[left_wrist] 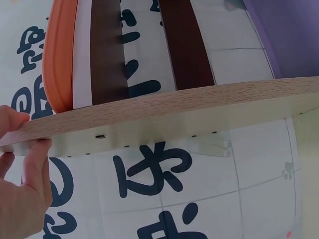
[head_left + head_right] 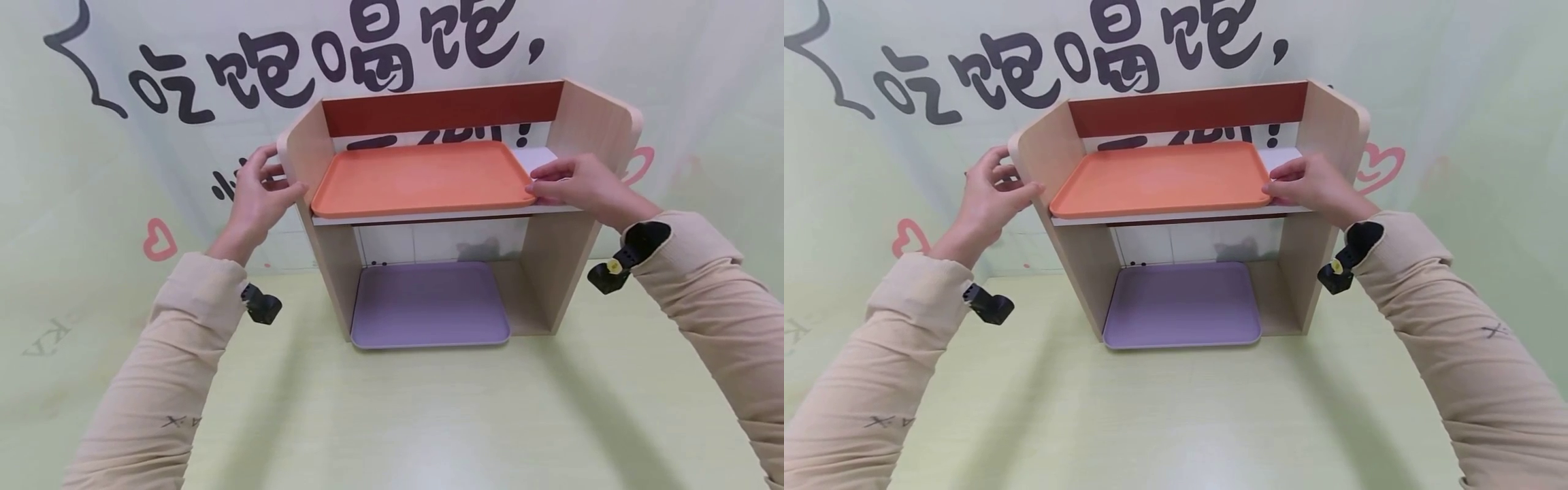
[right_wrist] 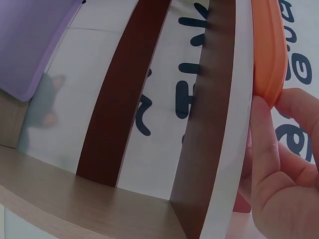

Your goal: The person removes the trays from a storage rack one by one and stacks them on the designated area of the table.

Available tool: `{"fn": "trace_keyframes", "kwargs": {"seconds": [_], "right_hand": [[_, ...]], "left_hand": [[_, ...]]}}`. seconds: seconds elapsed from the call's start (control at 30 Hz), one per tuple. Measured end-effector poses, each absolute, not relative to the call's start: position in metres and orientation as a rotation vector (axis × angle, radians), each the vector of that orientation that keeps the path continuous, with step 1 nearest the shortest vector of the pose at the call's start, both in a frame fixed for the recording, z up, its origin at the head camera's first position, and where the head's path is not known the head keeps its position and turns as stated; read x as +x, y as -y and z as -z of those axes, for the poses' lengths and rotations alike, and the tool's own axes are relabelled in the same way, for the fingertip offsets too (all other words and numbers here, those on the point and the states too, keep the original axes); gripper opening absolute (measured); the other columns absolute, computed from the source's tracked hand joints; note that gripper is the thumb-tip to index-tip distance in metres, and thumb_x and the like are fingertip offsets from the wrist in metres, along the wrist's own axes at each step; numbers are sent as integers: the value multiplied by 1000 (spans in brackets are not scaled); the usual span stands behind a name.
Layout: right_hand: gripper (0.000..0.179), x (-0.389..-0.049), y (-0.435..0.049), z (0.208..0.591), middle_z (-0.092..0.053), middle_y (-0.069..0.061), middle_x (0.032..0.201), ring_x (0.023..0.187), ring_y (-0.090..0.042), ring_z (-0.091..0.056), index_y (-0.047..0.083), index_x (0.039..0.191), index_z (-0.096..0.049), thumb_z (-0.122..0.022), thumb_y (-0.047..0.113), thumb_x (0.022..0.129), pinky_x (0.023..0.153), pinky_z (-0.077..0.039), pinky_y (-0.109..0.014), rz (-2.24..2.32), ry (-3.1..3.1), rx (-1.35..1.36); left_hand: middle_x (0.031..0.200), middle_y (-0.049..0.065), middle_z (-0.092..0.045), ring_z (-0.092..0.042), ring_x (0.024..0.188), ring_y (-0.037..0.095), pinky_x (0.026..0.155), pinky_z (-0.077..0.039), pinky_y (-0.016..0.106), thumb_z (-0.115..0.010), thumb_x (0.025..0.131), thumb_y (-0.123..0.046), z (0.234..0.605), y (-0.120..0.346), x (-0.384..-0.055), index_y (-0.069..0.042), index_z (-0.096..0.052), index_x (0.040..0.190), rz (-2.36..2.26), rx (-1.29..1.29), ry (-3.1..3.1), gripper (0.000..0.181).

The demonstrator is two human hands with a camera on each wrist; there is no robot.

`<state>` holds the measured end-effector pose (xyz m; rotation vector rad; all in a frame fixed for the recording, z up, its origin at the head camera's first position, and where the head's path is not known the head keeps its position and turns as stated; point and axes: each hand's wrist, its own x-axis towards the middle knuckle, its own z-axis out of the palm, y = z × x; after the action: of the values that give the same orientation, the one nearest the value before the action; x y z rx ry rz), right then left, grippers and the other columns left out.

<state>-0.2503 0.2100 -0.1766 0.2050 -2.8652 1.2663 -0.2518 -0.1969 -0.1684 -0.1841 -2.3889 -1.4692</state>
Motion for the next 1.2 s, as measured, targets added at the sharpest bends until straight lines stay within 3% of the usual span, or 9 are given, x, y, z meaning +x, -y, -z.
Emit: {"fn": "trace_keyframes", "kwargs": {"seconds": [0.13,0.3,0.6,0.9,1.2], "right_hand": [[60,-252,-210,175,-57,-12,107,105,-25,-42,1,125,-48,-61,39,80,80,-41,-31,-1276,2891,191],[59,-253,-212,173,-60,-9,104,106,-24,-43,0,125,-48,-62,36,81,79,-42,-26,-1295,2915,197],[56,-245,-214,172,-64,-6,95,80,-8,-60,-4,123,-49,-63,30,80,69,-46,-13,-1332,2901,212],[56,-228,-212,177,-63,-8,97,92,-22,-54,-3,122,-50,-62,33,81,69,-46,-17,-1283,2872,202],[60,-214,-210,180,-65,2,90,78,-4,-61,-4,126,-45,-62,31,81,75,-47,-17,-1551,2788,175]], "left_hand": [[118,12,-47,-53,99,23,84,-47,34,-62,81,-14,169,196,-252,-22,-38,132,1464,-192,2394,57],[117,12,-48,-53,98,22,83,-47,34,-62,80,-13,171,195,-253,-22,-38,131,1466,-199,2389,57],[117,12,-48,-53,98,23,83,-47,34,-63,80,-13,172,194,-256,-21,-40,131,1462,-208,2383,56],[117,11,-48,-53,99,22,82,-47,33,-64,80,-15,172,195,-257,-21,-39,131,1448,-206,2389,58],[119,12,-48,-53,102,25,84,-46,34,-64,80,-16,171,198,-256,-21,-37,133,1426,-197,2393,59]]}}
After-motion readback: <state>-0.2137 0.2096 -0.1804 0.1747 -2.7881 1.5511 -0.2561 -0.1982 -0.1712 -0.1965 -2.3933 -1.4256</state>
